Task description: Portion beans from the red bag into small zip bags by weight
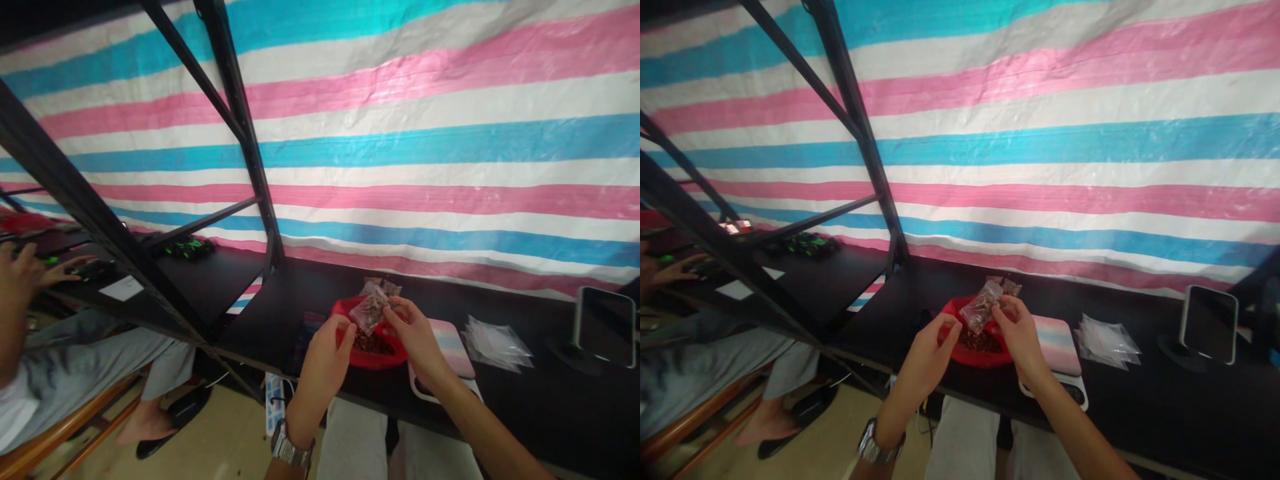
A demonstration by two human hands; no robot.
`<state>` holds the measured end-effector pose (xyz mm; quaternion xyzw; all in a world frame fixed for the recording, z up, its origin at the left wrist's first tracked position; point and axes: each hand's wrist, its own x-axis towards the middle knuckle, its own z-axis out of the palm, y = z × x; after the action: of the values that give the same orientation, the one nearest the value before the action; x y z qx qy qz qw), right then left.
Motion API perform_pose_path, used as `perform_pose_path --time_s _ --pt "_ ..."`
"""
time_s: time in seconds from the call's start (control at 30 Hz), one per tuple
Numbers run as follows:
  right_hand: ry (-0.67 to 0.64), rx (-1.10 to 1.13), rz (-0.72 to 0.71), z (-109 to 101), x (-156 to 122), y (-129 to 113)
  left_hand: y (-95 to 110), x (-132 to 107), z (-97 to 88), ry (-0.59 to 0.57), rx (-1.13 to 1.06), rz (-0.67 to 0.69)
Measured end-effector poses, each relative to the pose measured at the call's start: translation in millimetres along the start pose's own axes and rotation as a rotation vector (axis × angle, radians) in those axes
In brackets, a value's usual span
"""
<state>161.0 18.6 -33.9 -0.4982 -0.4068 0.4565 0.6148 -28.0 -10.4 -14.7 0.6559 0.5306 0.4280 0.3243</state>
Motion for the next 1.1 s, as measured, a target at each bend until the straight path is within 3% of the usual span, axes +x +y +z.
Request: perform_pose_path --time_s 0.1,0.23,0.5,0.73,1.1 --pt "-0.023 -0.245 -0.164 0 2 3 -2 -5 -1.6 0.058 0.101 0.013" --pt "-0.114 -0.38 -0.214 2 0 0 -1 -8 -2.5 0.075 0.112 0.023" --pt "-0.12 -0.401 -0.256 8 -12 -15 -11 2 6.6 0.076 0.01 0.008" --pt "-0.104 -0.443 -0.284 9 -22 -10 -23 4 21.5 0.064 -0.008 0.033" --pt "-0.034 -0.367 -0.281 4 -16 -11 -21 2 23.5 0.04 -0.052 0.019"
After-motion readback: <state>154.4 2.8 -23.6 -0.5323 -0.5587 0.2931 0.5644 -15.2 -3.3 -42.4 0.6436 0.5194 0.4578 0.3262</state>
